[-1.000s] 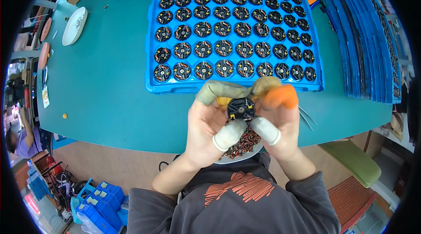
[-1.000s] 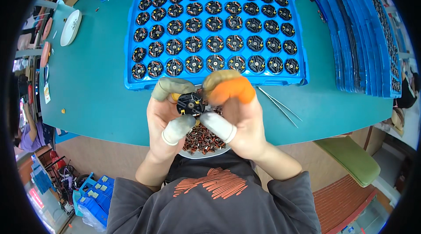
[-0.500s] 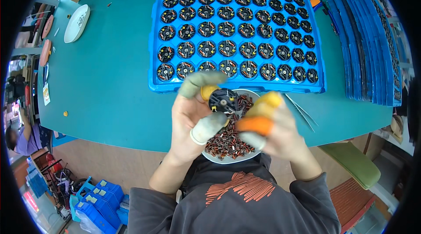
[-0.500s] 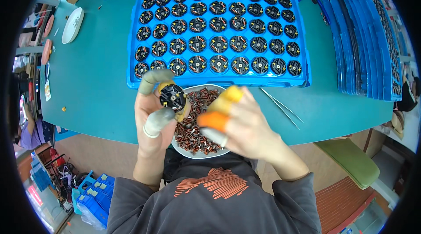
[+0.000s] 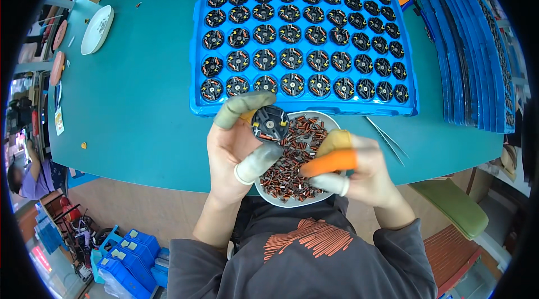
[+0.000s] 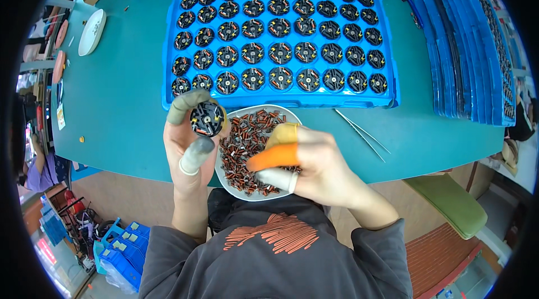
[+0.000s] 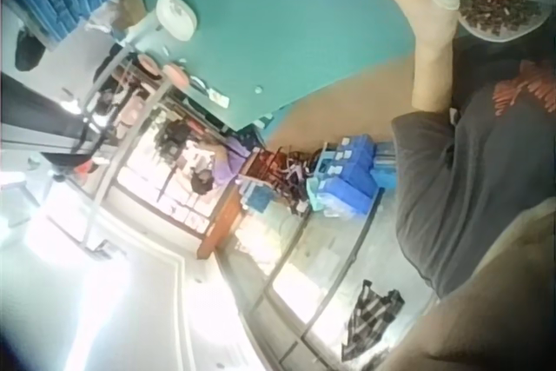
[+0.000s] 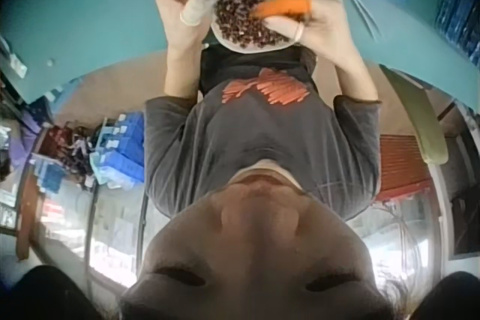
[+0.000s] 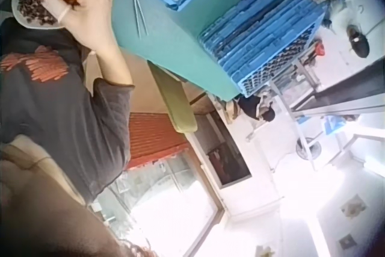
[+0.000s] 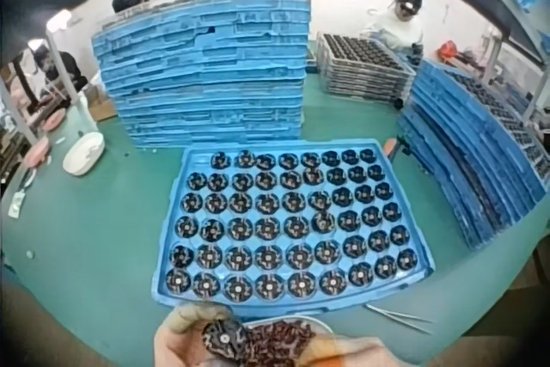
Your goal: Assembling small electronic components by hand and placing them in a sorting tray.
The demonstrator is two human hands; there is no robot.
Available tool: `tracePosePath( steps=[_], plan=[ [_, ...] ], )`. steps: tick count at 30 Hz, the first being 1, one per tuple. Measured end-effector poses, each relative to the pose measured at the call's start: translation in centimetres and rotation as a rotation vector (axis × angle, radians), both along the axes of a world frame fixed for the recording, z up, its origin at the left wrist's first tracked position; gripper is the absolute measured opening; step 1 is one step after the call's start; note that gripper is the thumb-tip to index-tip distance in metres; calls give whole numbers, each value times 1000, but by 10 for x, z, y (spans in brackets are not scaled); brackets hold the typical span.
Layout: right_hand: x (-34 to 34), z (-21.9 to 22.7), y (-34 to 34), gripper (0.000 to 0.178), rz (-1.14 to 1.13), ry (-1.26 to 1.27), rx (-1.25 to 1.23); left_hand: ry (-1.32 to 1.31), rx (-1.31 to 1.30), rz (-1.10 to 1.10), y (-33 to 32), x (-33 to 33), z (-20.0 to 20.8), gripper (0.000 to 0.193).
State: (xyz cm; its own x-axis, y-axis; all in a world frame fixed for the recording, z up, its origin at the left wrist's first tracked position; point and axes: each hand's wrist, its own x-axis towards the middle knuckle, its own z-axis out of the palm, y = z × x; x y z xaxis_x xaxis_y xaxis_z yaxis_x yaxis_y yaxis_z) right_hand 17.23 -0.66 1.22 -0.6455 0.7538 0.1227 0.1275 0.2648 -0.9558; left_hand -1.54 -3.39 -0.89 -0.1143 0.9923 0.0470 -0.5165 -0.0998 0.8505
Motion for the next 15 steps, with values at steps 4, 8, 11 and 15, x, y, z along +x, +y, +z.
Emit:
tracePosePath(
  steps=[4,8,11,15],
  plan=[
    [-1,8,-3,13,-169,374,-689,-70,-58,-136,-1,-2,-2,52],
    [3,9,0,10,-161,353,-741,-34,-68,-143,2,6,4,51],
    [1,6,2,12,-192,322,-572,-15,-54,-84,1,7,3,51],
    [4,7,1,15,-144,516,-714,-33,-12,-134,0,9,1,50]
  ],
)
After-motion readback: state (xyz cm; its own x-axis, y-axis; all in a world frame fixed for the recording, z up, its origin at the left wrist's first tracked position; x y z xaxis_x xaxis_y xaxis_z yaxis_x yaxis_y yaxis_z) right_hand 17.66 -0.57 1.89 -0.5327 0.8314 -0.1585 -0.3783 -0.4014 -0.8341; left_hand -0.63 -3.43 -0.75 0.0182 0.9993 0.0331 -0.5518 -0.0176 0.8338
